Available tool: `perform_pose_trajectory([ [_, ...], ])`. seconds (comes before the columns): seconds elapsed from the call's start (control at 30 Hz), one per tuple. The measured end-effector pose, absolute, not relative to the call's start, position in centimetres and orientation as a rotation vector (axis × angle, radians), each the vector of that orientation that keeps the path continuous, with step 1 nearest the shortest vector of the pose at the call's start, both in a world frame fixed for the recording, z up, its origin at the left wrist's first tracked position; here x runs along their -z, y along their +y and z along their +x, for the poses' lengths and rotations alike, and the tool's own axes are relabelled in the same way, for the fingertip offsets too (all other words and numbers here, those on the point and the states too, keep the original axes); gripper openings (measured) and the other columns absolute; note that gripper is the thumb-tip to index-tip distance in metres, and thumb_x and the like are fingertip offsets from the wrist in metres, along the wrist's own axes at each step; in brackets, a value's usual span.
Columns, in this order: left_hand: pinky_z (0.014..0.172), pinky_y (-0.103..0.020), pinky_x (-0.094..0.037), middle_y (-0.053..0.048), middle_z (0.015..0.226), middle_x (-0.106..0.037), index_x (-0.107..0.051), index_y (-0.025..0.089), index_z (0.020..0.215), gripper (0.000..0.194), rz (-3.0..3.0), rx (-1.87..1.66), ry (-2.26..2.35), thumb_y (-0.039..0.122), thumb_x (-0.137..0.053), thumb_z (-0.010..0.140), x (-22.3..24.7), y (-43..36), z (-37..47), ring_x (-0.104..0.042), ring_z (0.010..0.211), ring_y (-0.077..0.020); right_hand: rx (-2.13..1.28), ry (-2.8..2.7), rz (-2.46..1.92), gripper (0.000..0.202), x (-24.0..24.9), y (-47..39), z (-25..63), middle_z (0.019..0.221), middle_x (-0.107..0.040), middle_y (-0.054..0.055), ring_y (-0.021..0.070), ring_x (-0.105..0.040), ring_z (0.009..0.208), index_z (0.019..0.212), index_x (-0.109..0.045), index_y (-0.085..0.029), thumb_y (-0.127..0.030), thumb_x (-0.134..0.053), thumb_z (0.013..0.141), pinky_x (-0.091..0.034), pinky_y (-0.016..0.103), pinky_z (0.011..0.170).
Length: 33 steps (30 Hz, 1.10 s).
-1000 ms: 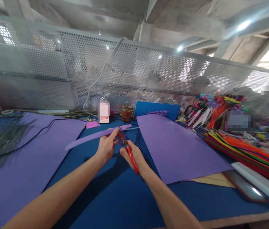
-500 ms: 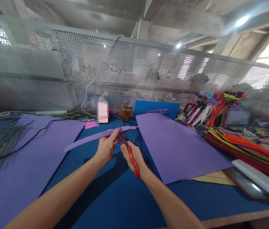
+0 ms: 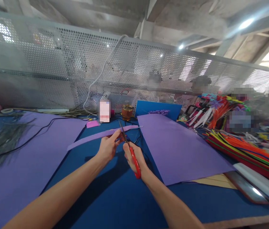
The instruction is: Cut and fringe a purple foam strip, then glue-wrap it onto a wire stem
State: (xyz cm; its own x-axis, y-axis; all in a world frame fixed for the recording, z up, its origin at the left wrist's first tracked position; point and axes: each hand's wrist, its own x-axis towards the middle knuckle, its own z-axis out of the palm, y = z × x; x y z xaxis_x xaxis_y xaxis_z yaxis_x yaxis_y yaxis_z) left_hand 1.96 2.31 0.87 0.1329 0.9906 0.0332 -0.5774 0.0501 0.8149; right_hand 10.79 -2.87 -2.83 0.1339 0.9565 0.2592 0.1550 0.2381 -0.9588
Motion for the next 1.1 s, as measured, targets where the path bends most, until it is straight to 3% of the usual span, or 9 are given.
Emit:
perform_pose_trajectory([
  [0.6,0.058,-0.026,-0.045,-0.004,0.060,-0.063,-0.065,0.011,0.058,0.028,0.805,-1.320,0.659,0.031,-0.078,0.044,-0.83,2.39,1.89,-0.058,0.059,-0.0133,-0.866,-1.276,-1.228,0.040,2.72,-3.02,10.78,0.044,-0.031,-0.007,0.0060,-0.026,0.036,0.065,-0.042,-0.019,-0.057,-0.041,0.078,-0.021,0.021,0.033],
  [1.1,0.059,-0.028,-0.046,-0.004,0.059,-0.064,-0.062,0.012,0.059,0.024,0.763,-1.327,0.642,0.028,-0.076,0.048,-0.67,2.51,1.68,-0.058,0.059,-0.0133,-0.909,-1.270,-1.206,0.047,2.43,-3.15,10.87,0.044,-0.033,-0.007,0.0052,-0.028,0.034,0.068,-0.046,-0.017,-0.063,-0.039,0.076,-0.024,0.019,0.032],
])
